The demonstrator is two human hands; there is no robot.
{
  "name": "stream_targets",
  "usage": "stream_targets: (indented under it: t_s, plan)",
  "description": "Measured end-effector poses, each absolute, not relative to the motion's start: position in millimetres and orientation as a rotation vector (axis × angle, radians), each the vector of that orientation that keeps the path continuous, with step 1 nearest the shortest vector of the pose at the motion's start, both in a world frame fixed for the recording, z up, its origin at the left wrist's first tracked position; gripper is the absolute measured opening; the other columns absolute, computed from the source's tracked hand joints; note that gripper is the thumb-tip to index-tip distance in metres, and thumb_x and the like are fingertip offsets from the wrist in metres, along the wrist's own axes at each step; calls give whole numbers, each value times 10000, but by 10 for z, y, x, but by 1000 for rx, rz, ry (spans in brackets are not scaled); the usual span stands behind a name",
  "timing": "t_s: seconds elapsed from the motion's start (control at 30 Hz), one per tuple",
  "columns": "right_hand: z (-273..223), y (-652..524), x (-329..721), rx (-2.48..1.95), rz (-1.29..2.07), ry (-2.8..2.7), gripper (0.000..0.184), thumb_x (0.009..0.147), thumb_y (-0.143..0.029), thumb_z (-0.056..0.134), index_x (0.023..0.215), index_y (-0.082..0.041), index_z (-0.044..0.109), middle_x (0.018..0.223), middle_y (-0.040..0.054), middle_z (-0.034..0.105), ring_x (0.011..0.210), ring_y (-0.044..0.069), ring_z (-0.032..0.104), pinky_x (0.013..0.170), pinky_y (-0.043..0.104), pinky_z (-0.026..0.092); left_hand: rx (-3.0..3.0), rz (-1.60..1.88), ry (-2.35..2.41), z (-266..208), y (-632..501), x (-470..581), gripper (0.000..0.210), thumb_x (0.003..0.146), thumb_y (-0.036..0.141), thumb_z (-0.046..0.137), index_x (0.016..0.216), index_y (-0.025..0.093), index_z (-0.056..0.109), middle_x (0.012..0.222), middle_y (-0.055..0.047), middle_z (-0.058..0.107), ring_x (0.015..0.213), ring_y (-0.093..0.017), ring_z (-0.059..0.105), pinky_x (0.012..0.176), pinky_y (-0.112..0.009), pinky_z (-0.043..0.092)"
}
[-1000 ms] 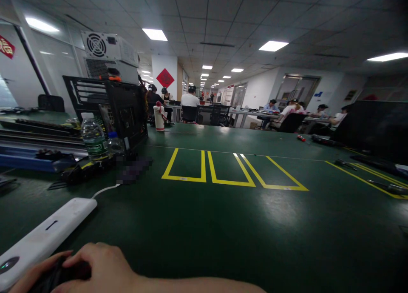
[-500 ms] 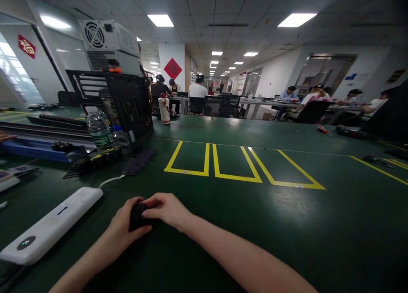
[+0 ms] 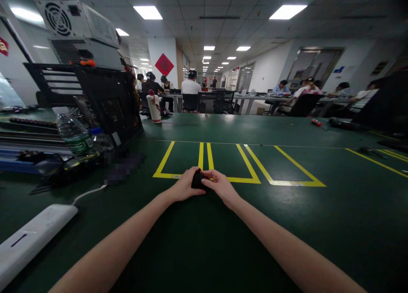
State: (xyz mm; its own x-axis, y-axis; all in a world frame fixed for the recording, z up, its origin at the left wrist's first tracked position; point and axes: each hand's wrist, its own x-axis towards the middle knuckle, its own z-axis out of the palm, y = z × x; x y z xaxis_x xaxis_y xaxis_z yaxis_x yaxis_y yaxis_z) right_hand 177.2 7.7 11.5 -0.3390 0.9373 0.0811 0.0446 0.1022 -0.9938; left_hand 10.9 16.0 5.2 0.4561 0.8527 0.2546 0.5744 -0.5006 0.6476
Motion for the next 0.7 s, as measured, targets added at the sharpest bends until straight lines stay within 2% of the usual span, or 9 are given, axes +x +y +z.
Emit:
stream_targets:
  t_s: [0.33,0.53,0.7]
  plan:
    - [39,35,1807,-922,1325,-1506,274,707,-213,574,975,-199,520,1044,26,552,1007,158,522,913,350,389,2397,817,1106,78,159,156,607,679,270,641,1182,244,301,1174,-47,436,1077,-245,420,936,-431,310]
    - [104,9,1795,-991,1329,-1480,174,748,-305,533,886,-200,517,944,17,554,905,144,538,826,331,428,2456,798,1063,99,143,134,580,694,291,627,1170,243,298,1144,-48,448,1068,-240,429,939,-425,300]
    - [56,65,1804,-1031,1317,-1527,263,742,-320,540,970,-193,506,991,35,552,953,154,519,860,339,402,2480,794,1016,146,108,132,568,717,322,596,1184,232,285,1124,-61,454,1051,-238,449,938,-428,296]
